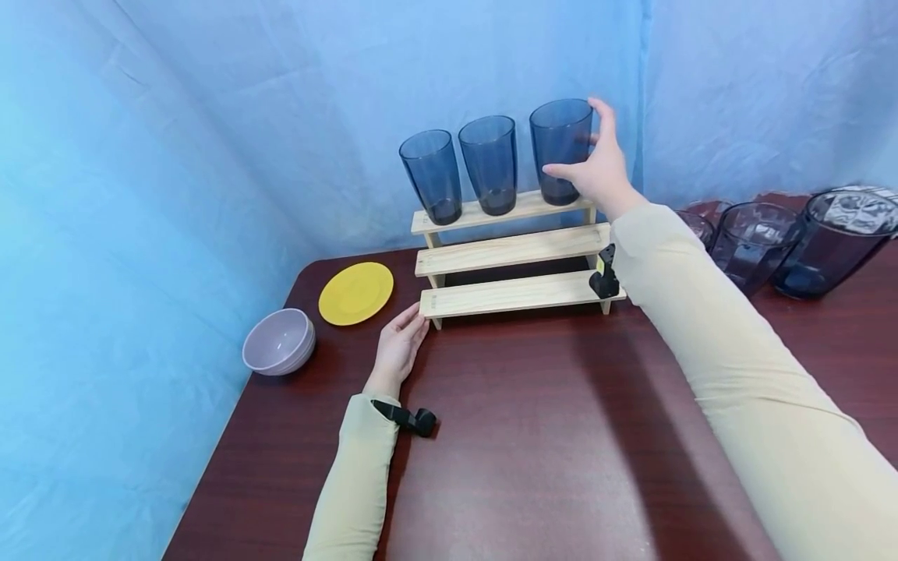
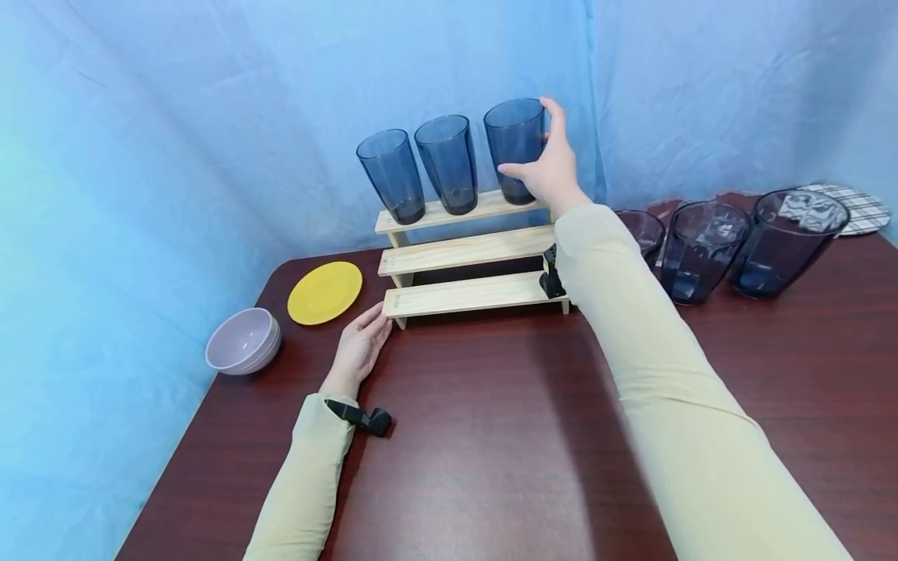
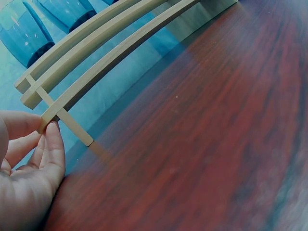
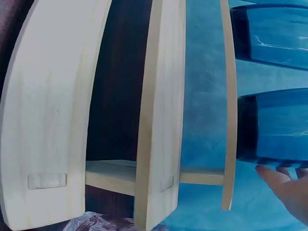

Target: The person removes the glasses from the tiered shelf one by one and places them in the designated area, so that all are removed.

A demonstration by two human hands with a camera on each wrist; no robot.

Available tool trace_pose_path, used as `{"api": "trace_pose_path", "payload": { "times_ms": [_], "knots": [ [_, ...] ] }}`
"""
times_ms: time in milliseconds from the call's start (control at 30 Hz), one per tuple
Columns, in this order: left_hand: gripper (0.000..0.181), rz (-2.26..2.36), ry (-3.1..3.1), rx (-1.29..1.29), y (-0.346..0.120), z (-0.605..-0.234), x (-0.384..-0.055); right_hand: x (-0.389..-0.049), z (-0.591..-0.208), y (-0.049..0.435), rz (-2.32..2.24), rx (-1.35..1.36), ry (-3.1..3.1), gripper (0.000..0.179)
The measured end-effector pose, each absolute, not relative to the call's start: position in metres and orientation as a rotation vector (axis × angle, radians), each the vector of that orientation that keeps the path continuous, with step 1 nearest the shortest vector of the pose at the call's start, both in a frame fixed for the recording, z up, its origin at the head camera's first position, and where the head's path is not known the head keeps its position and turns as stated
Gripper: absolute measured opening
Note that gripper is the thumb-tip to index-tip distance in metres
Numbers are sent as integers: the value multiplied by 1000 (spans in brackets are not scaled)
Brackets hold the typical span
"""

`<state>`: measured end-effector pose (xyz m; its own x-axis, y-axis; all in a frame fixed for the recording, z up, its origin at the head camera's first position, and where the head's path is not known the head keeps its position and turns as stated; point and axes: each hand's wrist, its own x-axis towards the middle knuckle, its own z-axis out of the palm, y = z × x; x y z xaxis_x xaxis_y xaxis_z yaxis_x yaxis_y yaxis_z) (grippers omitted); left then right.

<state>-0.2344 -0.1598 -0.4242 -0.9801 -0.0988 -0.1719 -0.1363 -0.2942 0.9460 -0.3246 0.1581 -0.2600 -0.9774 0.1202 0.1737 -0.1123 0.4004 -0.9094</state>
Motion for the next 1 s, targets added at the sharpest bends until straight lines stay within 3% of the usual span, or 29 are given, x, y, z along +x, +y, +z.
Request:
{"api": "trace_pose_path", "payload": {
  "times_ms": [1000],
  "knots": [
    [42,2502,1852,-326,-162,-424,-233,-299,-277,143,1519,-12,-2323,98]
  ]
}}
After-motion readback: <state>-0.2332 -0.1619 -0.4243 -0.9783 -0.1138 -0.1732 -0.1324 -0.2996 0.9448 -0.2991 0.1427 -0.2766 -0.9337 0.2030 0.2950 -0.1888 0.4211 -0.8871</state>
